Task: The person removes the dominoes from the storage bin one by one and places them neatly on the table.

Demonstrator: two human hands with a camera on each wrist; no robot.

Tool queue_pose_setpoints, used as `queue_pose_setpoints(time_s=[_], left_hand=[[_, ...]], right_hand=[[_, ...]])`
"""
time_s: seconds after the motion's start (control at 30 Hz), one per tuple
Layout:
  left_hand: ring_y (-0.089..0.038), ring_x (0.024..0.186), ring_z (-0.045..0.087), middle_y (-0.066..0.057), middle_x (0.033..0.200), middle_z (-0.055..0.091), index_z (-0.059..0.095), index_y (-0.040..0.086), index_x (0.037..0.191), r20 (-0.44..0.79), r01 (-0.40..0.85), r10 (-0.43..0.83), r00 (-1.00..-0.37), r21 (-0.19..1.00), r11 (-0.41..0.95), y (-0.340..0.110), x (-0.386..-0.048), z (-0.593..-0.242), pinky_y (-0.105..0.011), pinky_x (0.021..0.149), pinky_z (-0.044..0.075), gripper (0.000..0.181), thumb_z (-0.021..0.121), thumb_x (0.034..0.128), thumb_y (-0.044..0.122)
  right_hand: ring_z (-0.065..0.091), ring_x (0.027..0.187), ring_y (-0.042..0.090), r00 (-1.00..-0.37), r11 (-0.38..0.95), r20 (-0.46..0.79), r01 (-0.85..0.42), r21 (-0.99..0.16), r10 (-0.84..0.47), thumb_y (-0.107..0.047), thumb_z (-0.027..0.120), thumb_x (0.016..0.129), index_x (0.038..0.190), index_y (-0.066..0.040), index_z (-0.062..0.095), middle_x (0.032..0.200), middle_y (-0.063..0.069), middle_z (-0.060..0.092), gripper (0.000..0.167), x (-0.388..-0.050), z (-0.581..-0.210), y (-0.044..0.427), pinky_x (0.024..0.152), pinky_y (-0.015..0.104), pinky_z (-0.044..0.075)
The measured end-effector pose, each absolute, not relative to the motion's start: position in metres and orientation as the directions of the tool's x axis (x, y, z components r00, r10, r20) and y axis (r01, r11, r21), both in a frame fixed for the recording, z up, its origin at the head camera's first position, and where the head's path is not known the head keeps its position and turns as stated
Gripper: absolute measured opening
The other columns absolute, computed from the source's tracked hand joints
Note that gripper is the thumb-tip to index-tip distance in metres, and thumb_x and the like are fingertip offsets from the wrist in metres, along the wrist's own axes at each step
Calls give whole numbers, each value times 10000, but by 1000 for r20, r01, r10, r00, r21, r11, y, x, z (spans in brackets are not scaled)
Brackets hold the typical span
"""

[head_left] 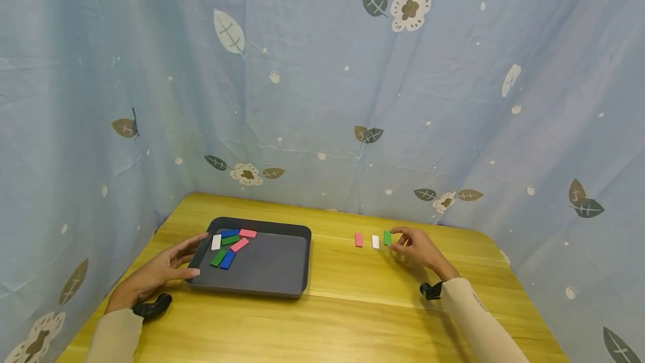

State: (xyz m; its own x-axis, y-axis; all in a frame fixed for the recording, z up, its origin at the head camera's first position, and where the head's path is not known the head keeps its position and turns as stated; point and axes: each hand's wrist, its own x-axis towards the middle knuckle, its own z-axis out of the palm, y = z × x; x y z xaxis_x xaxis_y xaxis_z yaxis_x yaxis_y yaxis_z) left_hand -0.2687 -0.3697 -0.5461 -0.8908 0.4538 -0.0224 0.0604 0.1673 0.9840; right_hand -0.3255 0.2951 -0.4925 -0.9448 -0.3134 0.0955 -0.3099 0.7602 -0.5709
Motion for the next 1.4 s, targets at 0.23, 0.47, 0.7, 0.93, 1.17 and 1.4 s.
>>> queue_pose_setpoints(time_s=[0.23, 0.47, 0.7, 0.93, 1.17, 1.4], left_hand=[[-172, 1396, 407, -189, 1689, 107, 187, 203, 1664, -33, 47, 443, -896, 985, 168, -369, -268, -546, -326, 972, 512, 847, 668, 989, 31], [-442, 1447, 271, -220, 1681, 106, 177, 186, 1665, -31, 55, 448, -894, 983, 177, -369, -270, -547, -352, 974, 512, 843, 667, 994, 44], [-407, 1452, 285, -204, 1686, 104, 183, 189, 1664, -44, 40, 443, -896, 983, 178, -369, -270, -548, -340, 973, 514, 845, 672, 990, 44], [-530, 1466, 179, -212, 1686, 90, 173, 163, 1664, -30, 46, 452, -892, 987, 157, -369, -271, -546, -344, 971, 513, 849, 672, 989, 38], [-489, 1464, 223, -207, 1687, 103, 180, 182, 1665, -34, 49, 447, -894, 984, 173, -369, -272, -546, -337, 981, 503, 849, 677, 989, 50], [-333, 1438, 317, -179, 1690, 125, 189, 208, 1664, -61, 27, 433, -900, 981, 194, -369, -273, -547, -336, 983, 504, 848, 682, 989, 62]], right_hand=[[617, 673, 193, -954, 765, 59, -271, -584, -293, -217, 777, 945, 1343, -43, 652, 844, 5, 673, 452, -328, -503, 305, 577, 309, 529], [602, 654, 169, -964, 787, 11, -225, -575, -267, -203, 755, 961, 1362, -30, 640, 836, 2, 661, 452, -330, -508, 311, 587, 302, 524], [566, 653, 140, -959, 806, 23, -250, -536, -282, -208, 759, 956, 1336, -5, 653, 802, -13, 648, 444, -333, -512, 310, 604, 297, 485], [550, 688, 137, -960, 822, 15, -247, -513, -279, -215, 754, 962, 1347, -8, 646, 811, -15, 635, 451, -337, -512, 309, 633, 295, 466], [524, 676, 138, -959, 830, 13, -251, -498, -283, -207, 745, 969, 1346, -4, 646, 797, -11, 614, 439, -336, -509, 307, 632, 295, 442], [537, 671, 154, -954, 822, -13, -252, -511, -300, -220, 738, 976, 1372, 15, 618, 800, 1, 616, 475, -333, -504, 307, 633, 310, 453]])
